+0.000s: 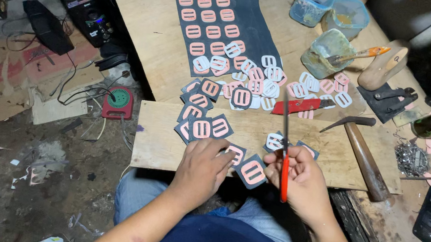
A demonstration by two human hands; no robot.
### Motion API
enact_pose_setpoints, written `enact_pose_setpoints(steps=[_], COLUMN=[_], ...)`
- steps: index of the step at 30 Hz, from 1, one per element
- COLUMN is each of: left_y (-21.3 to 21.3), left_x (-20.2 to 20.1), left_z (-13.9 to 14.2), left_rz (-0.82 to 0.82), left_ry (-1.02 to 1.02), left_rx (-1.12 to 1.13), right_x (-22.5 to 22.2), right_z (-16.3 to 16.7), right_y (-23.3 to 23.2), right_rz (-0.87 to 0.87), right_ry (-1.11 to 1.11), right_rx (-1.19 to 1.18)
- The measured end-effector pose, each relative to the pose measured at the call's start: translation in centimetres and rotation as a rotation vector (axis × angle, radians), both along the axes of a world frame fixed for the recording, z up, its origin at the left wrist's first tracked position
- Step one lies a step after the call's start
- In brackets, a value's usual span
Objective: The person uses red-handled scissors to cut small rectangular shapes from a sheet of pink and black material. After cutting, they use a hammer to press or flatten the cut pieces on a wooden board.
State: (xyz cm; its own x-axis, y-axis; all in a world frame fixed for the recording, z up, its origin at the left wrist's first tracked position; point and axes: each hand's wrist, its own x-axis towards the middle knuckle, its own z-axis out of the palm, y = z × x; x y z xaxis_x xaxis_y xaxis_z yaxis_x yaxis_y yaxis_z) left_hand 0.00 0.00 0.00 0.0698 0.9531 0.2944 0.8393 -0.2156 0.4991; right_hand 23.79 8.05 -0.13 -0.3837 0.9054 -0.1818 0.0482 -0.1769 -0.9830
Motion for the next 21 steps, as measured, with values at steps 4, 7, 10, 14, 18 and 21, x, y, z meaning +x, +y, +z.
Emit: enact_pose_setpoints(steps=[4,7,10,14,18,21], left_y=[1.0,1.6,1.1,1.0,1.0,1.0], left_x=[0.2,0.8,1.2,1.1,0.7,0.6], left_z=[-0.6,-0.2,0.9,2.4,3.3,3.5], left_rz=[0.069,0.051,-0.030,0.130,0.238,0.256], left_ry=[-0.575,-1.359,-1.441,-1.505,-1.607,-1.574], left_rx=[-0.057,-0.449,-0.478,-0.380,-0.288,-0.302], right_x=[-1.3,-2.2,-3.0,-3.5,-2.9,-3.2], right_z=[0.7,0.8,0.2,-0.9,-1.8,-2.6], right_y=[-0.4,-0.6,-1.3,-2.1,-4.0,-4.9], right_rz=[-0.063,-0.045,-0.038,0.017,0.316,0.351], right_ry=[0.096,0.134,0.177,0.137,0.127,0.080], right_rx=[0.050,0.052,0.040,-0.038,0.126,0.000])
